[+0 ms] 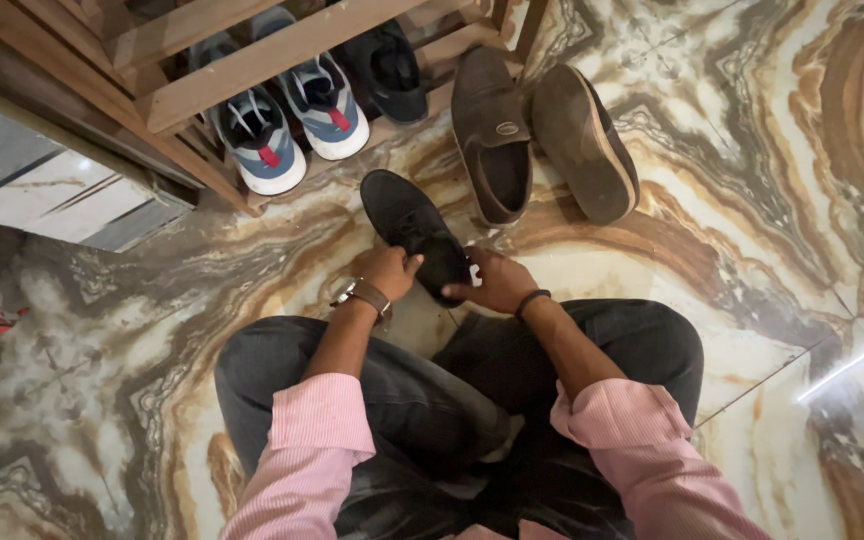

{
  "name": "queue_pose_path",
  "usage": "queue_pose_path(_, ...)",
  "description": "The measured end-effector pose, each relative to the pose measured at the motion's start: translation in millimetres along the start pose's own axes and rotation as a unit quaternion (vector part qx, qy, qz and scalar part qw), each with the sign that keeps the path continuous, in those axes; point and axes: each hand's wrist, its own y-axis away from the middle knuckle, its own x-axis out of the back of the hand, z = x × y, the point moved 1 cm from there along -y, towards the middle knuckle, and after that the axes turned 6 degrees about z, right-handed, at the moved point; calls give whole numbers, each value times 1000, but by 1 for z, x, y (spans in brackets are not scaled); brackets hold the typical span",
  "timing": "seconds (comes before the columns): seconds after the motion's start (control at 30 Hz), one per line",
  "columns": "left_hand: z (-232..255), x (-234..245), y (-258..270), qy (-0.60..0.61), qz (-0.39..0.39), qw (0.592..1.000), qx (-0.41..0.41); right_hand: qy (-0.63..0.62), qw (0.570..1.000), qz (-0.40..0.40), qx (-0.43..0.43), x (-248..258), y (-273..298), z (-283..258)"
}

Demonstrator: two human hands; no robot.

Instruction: The person sits on the floor and organizes several pairs of shoes, including sneakers and loafers, by picking them up, inspecting them, and placing them onto a wooden shoe rack.

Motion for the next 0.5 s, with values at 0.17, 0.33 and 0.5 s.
queue_pose_path(0.17, 4, -3, 4, 41, -23, 999, -4, 89, 994, 46, 35, -4, 0, 8)
queue_pose_path(0.33, 11, 3, 7, 76, -7, 997, -21, 71, 995, 71, -20, -12, -9, 29)
queue_pose_path(0.5, 12, -1, 5, 86, 31, 995, -32, 53, 993, 109, -16, -13, -9, 33)
